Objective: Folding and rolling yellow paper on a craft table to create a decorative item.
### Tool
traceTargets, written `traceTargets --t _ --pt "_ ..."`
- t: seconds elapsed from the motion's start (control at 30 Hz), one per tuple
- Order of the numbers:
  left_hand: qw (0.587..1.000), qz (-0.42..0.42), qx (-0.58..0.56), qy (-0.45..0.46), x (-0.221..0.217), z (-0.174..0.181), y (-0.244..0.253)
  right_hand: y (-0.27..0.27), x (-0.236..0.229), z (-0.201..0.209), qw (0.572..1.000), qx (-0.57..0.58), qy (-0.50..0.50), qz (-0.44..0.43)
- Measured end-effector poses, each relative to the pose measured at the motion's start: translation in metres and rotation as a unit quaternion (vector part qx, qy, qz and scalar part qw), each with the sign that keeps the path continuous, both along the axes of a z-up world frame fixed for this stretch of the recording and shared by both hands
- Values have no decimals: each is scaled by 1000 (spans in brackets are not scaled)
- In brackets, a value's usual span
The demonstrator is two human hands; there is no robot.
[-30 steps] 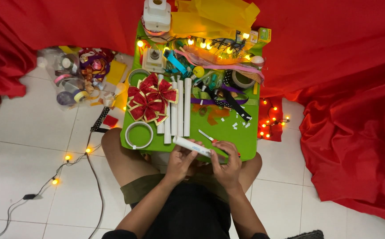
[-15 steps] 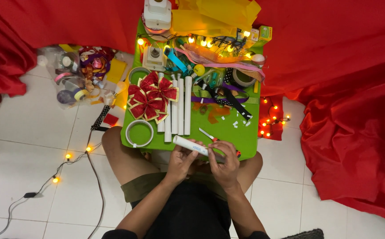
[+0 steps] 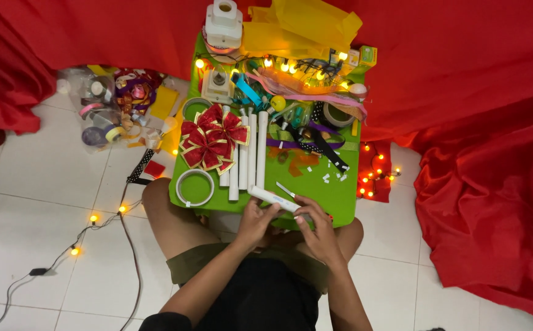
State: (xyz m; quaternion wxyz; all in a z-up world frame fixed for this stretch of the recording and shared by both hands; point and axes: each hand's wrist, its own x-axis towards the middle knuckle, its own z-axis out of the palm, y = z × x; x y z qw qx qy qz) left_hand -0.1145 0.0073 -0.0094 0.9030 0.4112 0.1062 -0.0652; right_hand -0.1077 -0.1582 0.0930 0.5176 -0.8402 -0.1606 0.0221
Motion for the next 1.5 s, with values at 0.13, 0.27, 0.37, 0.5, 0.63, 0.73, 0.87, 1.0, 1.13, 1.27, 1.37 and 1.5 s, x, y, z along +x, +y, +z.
traceTargets --t 0.13,0.27,0.37,0.5,0.63,0.73,0.87,1.0,1.13,1.27,1.37,1.5 --pt "997 -53 56 30 17 12 -7 -15 14 -5 992 -113 26 46" --pt "994 -67 81 38 45 25 -12 -40 38 -43 995 -63 66 37" --pt "981 -38 188 2 68 65 -5 -57 55 -63 996 -57 66 -16" --pt "913 66 375 -143 148 52 4 -73 68 -79 977 -208 -36 -30" --pt "771 185 544 -273 255 42 13 -78 69 -95 941 -326 -88 -11" --pt "741 132 620 -222 303 85 27 -77 67 -104 923 -368 -111 6" --pt "711 105 674 -171 370 81 39 -71 64 -95 923 -367 -118 6" --pt "717 90 670 -168 426 59 50 -71 64 -90 925 -359 -126 9" --pt "671 20 738 -67 455 66 50 -68 61 -92 947 -286 -146 -34" --pt "649 62 746 -134 449 74 40 -70 60 -79 962 -226 -146 -40" --pt "625 172 714 -266 417 117 32 -67 58 -73 971 -195 -131 -54" --pt "556 235 676 -423 362 195 26 -61 55 -59 977 -146 -141 -68"
